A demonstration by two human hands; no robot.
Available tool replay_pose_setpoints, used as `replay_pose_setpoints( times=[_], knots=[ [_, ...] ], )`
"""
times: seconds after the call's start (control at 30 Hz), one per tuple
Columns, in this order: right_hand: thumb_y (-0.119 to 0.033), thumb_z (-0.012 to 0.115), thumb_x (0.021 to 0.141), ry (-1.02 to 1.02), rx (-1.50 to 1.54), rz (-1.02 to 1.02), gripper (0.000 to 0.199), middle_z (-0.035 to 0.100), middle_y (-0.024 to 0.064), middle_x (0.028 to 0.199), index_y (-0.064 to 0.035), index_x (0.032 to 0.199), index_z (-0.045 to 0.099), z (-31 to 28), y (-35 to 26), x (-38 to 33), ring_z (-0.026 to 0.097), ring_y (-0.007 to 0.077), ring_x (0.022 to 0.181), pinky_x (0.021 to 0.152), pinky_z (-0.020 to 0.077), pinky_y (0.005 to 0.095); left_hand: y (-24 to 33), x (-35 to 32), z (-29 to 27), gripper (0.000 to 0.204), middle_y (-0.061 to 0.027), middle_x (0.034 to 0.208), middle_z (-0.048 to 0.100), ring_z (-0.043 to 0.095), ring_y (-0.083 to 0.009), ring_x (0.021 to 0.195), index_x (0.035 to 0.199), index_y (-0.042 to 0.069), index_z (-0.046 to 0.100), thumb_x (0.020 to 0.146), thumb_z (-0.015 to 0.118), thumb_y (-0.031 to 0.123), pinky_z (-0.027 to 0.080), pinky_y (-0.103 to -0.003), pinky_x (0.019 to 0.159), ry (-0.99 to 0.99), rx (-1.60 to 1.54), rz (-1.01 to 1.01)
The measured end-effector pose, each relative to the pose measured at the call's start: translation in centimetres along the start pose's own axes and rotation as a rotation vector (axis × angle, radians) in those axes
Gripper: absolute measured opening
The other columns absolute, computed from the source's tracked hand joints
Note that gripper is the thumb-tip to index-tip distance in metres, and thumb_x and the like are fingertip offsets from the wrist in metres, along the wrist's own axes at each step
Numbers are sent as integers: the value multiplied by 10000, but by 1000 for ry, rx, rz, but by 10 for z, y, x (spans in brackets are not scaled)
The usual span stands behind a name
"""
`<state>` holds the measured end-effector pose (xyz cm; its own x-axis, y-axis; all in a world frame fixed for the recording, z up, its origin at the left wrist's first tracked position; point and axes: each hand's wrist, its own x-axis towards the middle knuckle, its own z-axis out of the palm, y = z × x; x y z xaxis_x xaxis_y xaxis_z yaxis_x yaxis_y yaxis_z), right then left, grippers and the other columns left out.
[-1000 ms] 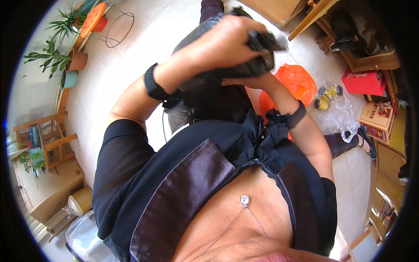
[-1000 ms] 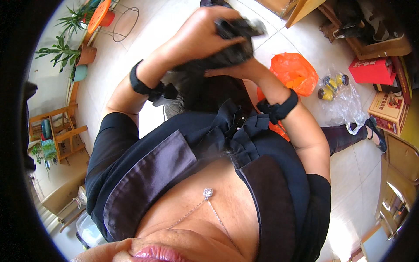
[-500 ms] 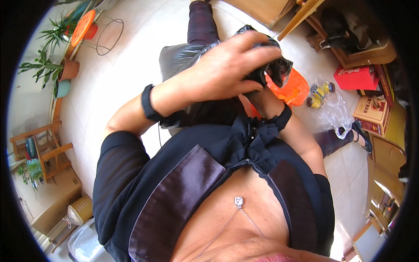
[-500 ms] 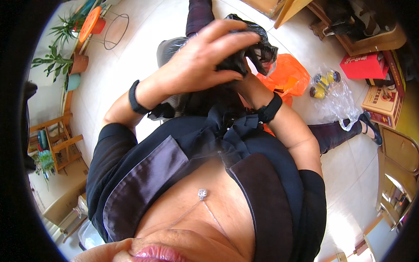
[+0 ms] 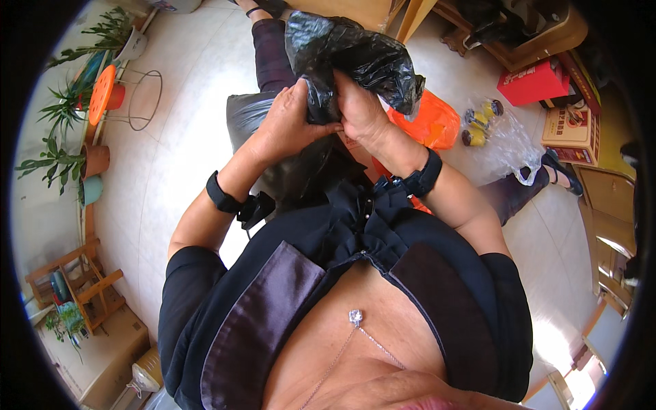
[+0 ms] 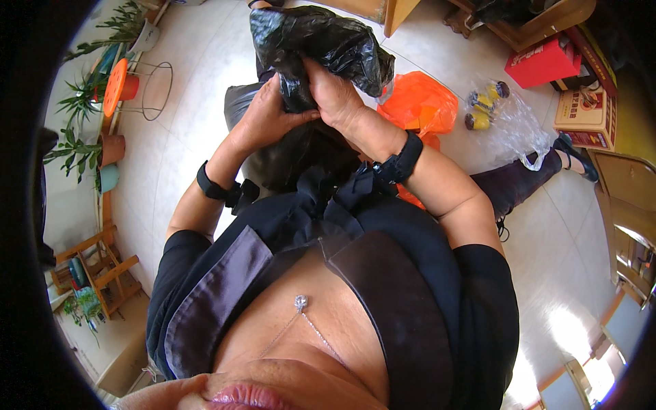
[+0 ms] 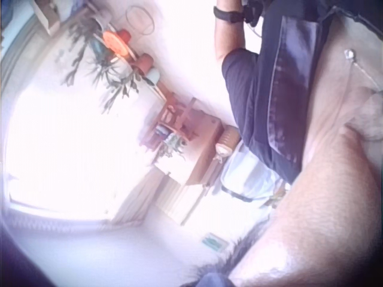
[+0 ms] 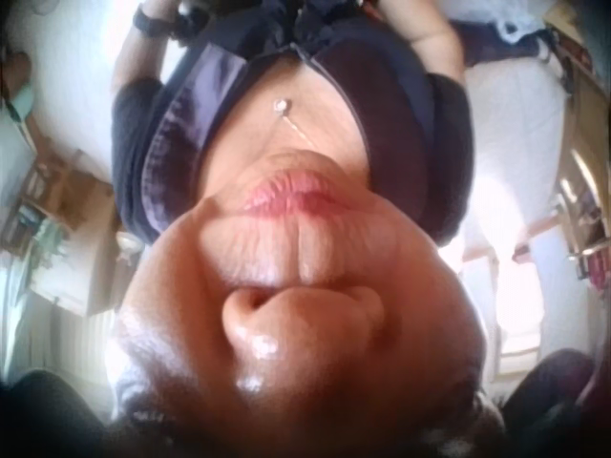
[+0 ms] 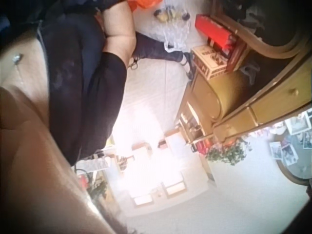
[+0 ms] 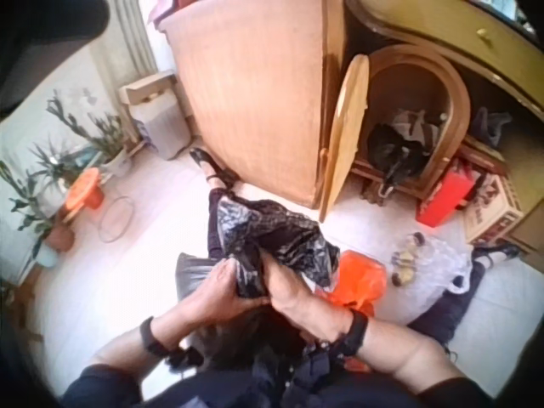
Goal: The person sits on the floor and cleans a pair of shoes using a brush and a cloth. They remove the shoes from a plastic bag, brush the soles and uppers, wipe them with a cloth, and place them back into the bag.
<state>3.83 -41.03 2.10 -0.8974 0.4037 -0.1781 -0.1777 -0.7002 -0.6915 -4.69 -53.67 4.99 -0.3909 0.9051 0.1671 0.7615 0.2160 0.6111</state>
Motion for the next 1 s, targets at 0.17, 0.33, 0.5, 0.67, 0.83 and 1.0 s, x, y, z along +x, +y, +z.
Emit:
replay_pose_setpoints(
  times=[0.17,0.33,0.5,0.67,0.83,1.0],
  knots=[
    [-294,551,984,-18,-127,-227,355,644,43,1094,7,1149,644,-6,-3,-3,566,138,980,918,455,288,-4,14,15,477,-236,926,672,639,-430,918,1009,0,632,648,855,218,522,-441,803,61,-74,144],
    [-324,542,983,23,-342,-164,385,631,96,1167,-8,1189,619,-13,-4,-6,555,195,1074,985,423,323,-4,18,28,560,-173,1105,664,632,-344,1036,1169,22,602,687,825,200,508,-399,888,107,-251,97],
    [-173,754,827,-129,-1413,-923,534,636,126,1188,-23,1280,513,-25,-30,-11,610,246,1093,962,475,357,-18,27,39,371,-155,1108,657,631,-305,1012,1128,72,644,781,740,164,501,-378,889,227,-63,268],
    [-85,787,792,-165,-637,-350,605,616,66,1128,0,1307,481,-29,-70,-41,618,181,1063,939,499,297,-32,31,46,355,-144,1125,649,621,-301,1034,1134,79,643,798,718,162,487,-383,917,259,-57,244],
    [-148,725,891,-73,-570,-245,314,638,17,963,-12,1139,589,-34,-88,-55,615,96,918,843,502,240,-34,36,52,339,-133,1142,641,610,-296,1056,1141,86,641,815,697,160,473,-388,946,261,-61,239],
    [-121,660,934,-32,-315,-158,128,608,-6,829,-35,1029,648,-38,-100,-58,561,86,765,729,474,228,-38,34,49,325,-121,1160,634,600,-291,1078,1148,94,640,832,676,159,458,-392,974,116,-53,113]
  ],
)
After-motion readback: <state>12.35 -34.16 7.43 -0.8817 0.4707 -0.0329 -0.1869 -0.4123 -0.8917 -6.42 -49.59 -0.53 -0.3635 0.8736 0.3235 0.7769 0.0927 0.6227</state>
